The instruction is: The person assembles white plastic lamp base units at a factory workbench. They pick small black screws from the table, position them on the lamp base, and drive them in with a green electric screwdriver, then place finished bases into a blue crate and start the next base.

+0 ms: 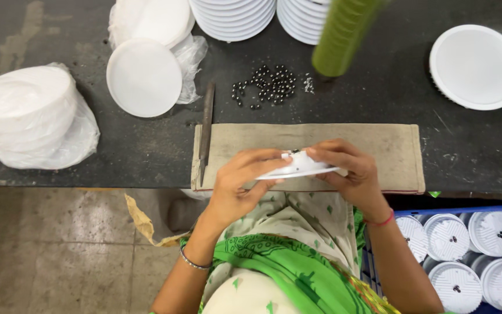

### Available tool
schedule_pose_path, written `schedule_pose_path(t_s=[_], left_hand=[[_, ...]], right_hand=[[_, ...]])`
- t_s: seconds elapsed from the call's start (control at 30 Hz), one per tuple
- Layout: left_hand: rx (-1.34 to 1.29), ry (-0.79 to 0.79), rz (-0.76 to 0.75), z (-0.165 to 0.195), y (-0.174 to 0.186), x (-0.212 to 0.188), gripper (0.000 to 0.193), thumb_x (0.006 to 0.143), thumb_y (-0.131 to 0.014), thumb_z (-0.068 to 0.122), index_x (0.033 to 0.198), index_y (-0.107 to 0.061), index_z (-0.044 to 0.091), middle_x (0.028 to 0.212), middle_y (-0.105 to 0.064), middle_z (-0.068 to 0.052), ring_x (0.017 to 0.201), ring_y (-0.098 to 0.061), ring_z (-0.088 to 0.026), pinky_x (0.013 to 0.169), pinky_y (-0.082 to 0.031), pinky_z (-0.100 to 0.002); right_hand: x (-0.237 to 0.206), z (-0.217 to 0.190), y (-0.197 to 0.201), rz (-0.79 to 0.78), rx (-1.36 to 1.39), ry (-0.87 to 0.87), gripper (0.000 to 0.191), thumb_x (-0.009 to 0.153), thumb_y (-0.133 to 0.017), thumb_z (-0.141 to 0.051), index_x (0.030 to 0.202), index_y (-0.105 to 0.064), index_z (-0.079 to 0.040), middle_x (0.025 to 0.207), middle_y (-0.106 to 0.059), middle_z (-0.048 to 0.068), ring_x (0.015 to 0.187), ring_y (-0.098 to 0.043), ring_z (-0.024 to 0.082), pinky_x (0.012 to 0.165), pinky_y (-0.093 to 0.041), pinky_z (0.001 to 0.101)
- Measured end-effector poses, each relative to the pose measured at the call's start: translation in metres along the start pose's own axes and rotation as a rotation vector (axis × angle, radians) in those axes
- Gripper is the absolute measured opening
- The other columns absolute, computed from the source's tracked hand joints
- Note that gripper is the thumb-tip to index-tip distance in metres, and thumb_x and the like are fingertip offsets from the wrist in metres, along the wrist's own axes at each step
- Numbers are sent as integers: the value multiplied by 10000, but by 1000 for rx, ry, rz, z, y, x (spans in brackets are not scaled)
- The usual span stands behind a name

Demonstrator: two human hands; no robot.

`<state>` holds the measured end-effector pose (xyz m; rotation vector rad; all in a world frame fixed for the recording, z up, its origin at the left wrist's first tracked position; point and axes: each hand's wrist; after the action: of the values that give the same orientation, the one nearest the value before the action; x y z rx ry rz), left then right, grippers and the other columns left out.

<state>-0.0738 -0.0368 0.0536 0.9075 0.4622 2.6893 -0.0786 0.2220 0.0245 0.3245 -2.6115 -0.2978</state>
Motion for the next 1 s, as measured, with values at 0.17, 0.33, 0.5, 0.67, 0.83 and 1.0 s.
schedule_pose_path(t_s=[0.17, 0.33, 0.5, 0.67, 0.83, 1.0], left_hand=[[-3, -39, -25, -4, 2, 3, 422, 803, -807, 28, 1200, -757, 164, 1257, -725, -80, 1119, -721, -269, 955, -577, -363], [26, -113, -30, -8, 6, 1, 367, 814, -820, 76, 1164, -770, 175, 1228, -738, -56, 1121, -727, -251, 953, -566, -358], [-5, -96, -9, -10, 4, 1, 310, 812, -838, 105, 1110, -781, 172, 1173, -753, -37, 1071, -742, -220, 901, -568, -335], [-28, -87, 12, -11, 3, 1, 293, 812, -851, 105, 1087, -782, 174, 1152, -758, -39, 1042, -745, -210, 892, -575, -327], [-40, -81, 34, -10, 2, 2, 270, 803, -862, 109, 1055, -780, 163, 1139, -763, -45, 1027, -749, -209, 882, -570, -322], [-59, -57, 70, -9, -2, 1, 250, 788, -877, 123, 1015, -774, 147, 1120, -770, -48, 1021, -756, -207, 882, -559, -322]], right_hand=[[-3, -1, -5, -32, -64, 64, 570, 716, -706, 124, 1248, -699, -79, 1222, -709, 101, 1179, -695, 280, 1003, -583, 370], [-2, -4, -12, -21, -104, 111, 474, 780, -768, 76, 1218, -704, -95, 1208, -709, 88, 1169, -693, 276, 1009, -585, 379], [-2, -5, -14, -20, -116, 106, 480, 785, -782, 51, 1225, -710, -127, 1198, -714, 81, 1166, -693, 267, 1002, -587, 374], [-3, -5, -14, -23, -125, 109, 482, 795, -785, 40, 1236, -707, -138, 1197, -710, 78, 1164, -690, 260, 990, -595, 362], [-3, -6, -14, -23, -140, 97, 475, 798, -780, 46, 1230, -712, -137, 1195, -710, 82, 1158, -697, 255, 933, -607, 340], [-2, -7, -14, -15, -142, 105, 471, 794, -783, 49, 1224, -711, -132, 1190, -709, 83, 1150, -702, 253, 919, -612, 337]])
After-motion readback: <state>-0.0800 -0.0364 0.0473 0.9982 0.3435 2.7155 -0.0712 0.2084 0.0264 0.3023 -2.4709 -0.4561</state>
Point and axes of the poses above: each hand's wrist, its own x-axis towards the middle knuckle, its own y-axis out of the back of the hand, z = x × y
